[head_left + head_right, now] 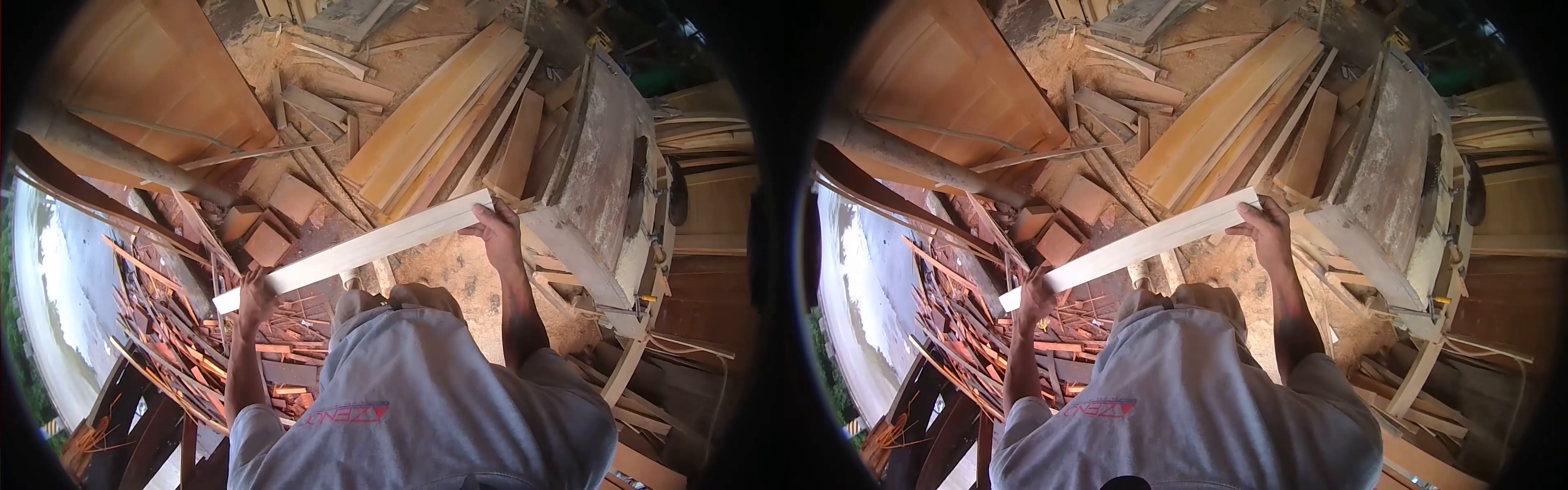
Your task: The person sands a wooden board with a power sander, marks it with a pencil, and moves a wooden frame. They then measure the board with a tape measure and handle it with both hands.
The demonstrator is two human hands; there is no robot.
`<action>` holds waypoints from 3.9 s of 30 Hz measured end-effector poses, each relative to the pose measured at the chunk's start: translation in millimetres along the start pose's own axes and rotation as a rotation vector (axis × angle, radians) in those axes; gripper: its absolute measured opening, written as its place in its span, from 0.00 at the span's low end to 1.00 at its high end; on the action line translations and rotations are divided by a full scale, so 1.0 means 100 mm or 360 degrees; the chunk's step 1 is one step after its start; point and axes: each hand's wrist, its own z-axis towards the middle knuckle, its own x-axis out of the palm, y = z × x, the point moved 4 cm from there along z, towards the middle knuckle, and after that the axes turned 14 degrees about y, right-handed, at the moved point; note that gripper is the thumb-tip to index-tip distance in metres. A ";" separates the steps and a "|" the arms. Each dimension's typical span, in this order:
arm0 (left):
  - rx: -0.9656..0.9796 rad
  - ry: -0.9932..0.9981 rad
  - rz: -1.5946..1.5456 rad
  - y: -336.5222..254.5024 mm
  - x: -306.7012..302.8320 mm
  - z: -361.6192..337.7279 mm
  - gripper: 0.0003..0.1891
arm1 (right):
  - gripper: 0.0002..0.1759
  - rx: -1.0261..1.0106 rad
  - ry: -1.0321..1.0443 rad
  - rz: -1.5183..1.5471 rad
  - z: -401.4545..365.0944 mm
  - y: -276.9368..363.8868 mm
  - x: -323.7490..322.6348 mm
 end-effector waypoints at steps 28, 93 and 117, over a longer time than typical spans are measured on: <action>0.0755 0.0405 0.0489 -0.18 -0.88 2.94 0.16 | 0.42 0.1419 0.0697 -0.1903 0.36 -0.36 0.10; -0.0266 0.0247 -0.3383 0.60 -0.06 4.89 0.14 | 0.20 0.0527 -0.0683 -0.0688 2.32 0.91 1.36; 0.0154 -0.0103 -0.3571 -0.57 -0.93 5.13 0.09 | 0.17 0.0595 -0.0471 -0.0955 1.71 0.75 0.12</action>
